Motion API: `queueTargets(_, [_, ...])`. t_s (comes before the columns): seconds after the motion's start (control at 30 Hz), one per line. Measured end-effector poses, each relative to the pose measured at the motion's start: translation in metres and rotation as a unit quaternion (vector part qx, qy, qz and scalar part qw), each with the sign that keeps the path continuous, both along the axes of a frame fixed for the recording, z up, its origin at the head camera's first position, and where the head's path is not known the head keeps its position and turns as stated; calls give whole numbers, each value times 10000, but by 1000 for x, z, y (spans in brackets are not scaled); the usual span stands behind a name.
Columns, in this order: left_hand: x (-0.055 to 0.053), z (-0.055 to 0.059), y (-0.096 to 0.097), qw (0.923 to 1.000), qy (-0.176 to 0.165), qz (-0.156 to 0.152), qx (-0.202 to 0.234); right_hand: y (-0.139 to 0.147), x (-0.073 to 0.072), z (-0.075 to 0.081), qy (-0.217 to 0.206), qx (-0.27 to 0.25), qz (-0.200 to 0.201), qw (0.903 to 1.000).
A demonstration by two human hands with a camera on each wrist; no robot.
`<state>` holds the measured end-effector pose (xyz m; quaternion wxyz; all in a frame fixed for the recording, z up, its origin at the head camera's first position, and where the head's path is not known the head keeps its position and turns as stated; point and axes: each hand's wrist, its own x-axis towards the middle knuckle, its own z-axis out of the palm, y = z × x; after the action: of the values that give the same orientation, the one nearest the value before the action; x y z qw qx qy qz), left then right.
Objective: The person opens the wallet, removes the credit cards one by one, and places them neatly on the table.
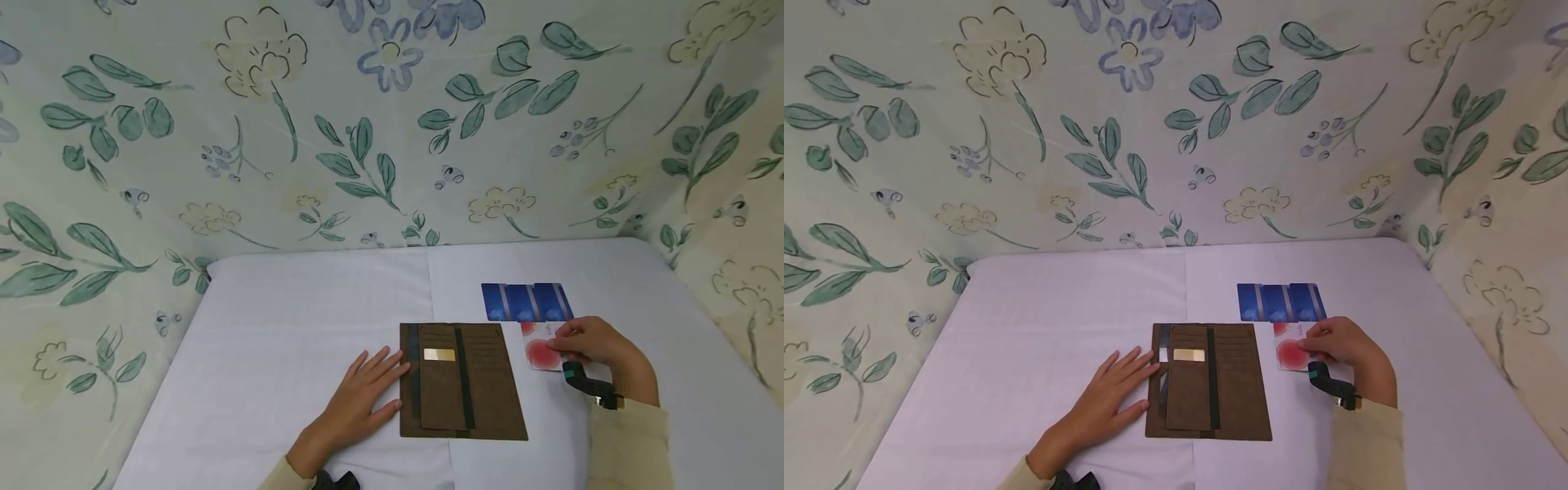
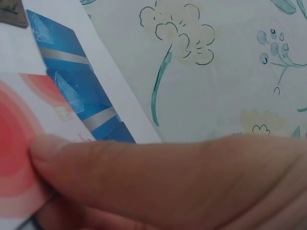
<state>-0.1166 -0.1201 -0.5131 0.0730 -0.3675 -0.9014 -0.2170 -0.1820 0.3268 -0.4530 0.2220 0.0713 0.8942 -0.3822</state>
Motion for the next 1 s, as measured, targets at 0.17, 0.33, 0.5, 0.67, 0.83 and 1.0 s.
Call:
queueTargets(0.17, [-1,3,2,10000,-42,-25,22,-1,0,6,-27,172,10,9998])
queueTargets(0.33, [-2,4,3,10000,-67,7,8,-4,-2,9,-96,325,-59,9994])
queueTargets(0.5, [-3,5,5,10000,-31,-22,1,-5,-2,10,-165,388,-127,9990])
queueTargets(0.67, [-4,6,5,10000,-41,-10,-17,-3,-3,6,-189,324,-169,9992])
queueTargets(0.83, [-5,5,4,10000,-75,24,-20,-4,-4,4,-135,226,-240,9994])
queueTargets(1.0, [-2,4,2,10000,-25,7,30,-5,-3,5,-119,181,-82,9997])
